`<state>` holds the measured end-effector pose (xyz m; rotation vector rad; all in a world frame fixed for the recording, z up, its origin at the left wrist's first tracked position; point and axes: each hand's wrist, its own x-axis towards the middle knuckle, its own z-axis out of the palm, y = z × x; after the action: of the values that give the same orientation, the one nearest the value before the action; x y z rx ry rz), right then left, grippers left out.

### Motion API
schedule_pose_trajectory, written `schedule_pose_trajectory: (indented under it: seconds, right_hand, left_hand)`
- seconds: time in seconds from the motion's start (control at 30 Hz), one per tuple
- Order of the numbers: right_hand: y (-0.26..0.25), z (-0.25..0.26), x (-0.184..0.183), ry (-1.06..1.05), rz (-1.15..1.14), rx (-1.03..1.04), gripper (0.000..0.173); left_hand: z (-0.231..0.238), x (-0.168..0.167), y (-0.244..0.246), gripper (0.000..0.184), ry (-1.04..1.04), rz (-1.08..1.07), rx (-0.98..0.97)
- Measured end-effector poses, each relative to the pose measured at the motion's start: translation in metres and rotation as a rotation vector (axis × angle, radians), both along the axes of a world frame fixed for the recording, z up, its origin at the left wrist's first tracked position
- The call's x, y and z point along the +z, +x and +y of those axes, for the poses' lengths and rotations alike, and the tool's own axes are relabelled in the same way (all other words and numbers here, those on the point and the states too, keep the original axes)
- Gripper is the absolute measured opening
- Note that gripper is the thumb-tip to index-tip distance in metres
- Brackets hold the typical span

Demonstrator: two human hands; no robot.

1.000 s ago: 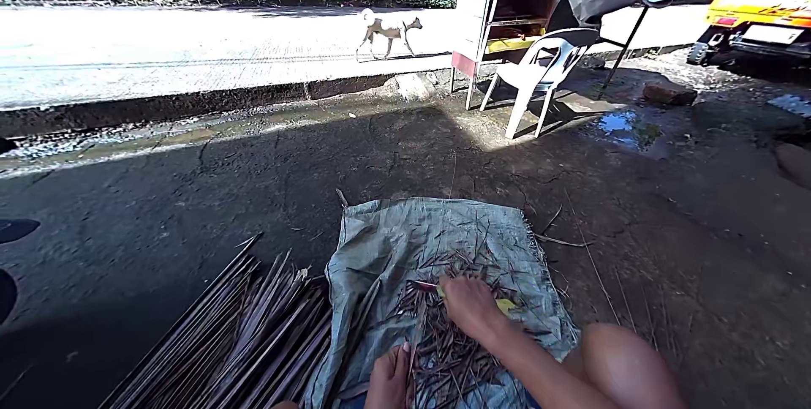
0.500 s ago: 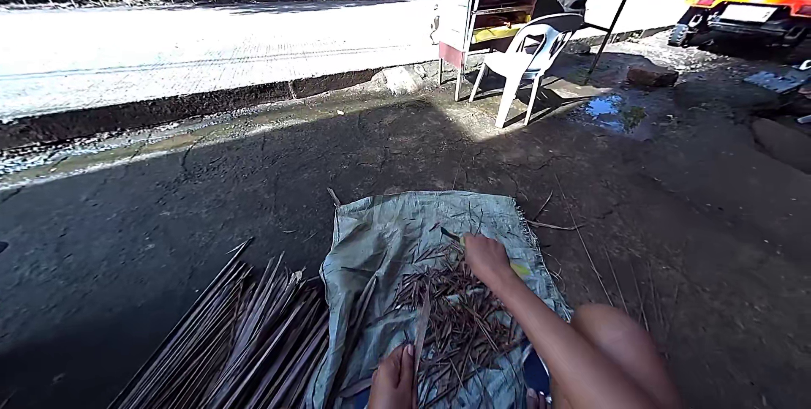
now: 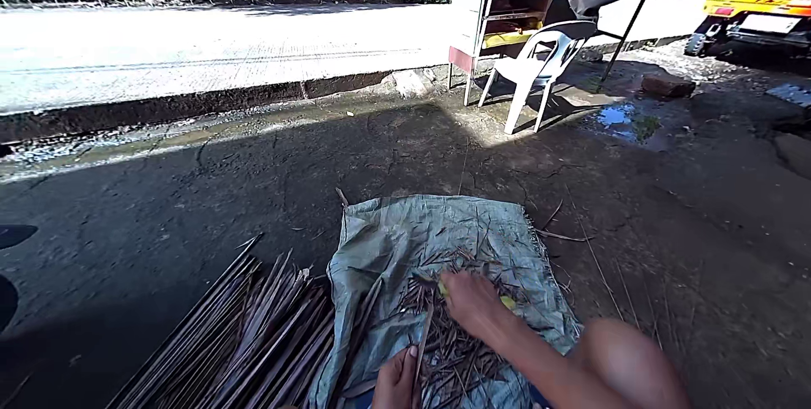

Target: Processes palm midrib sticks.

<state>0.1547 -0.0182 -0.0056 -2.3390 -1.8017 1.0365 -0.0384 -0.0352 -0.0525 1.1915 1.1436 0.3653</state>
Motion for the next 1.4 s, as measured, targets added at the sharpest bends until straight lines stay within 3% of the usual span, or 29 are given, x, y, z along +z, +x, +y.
schedule_pose_trajectory:
  seconds: [0.07,0.13,0.43,0.6,0.83,1.03,1.17,1.4]
  right_hand:
    - [-0.034,-0.017,0.005,-0.037,0.078,0.171,0.027]
    - [-0.037,-0.018,0.005,-0.074,0.063,0.199,0.027]
    - [0.019,0.021,-0.014,0.047,-0.203,0.031,0.028]
    - [0.049,0.027,-0.004,0.060,-0.238,-0.222,0.031]
    - [-0.032,-0.004,-0.007,-0.069,-0.039,0.163,0.027]
    - [0.023,0.024,-0.015,0.022,-0.237,-0.060,0.031]
    - [0.035,0.027,-0.012,0.018,-0.252,-0.198,0.032]
    - [-0.030,-0.007,-0.012,-0.089,-0.013,0.141,0.028]
  left_hand:
    - [0.003,0.001,0.000,0.036,-0.035,-0.041,0.065]
    - [0.004,0.003,0.001,0.037,-0.091,-0.117,0.100]
    - [0.008,0.002,0.005,0.041,-0.174,-0.239,0.091]
    - [0.005,0.000,0.000,0.040,-0.193,-0.224,0.065]
    - [0.011,0.001,0.000,0.041,-0.182,-0.226,0.132]
    - [0.008,-0.001,0.002,0.041,-0.181,-0.215,0.054]
    - [0.008,0.000,0.000,0.042,-0.204,-0.205,0.051]
    - [0.009,0.000,0.003,0.041,-0.203,-0.186,0.108]
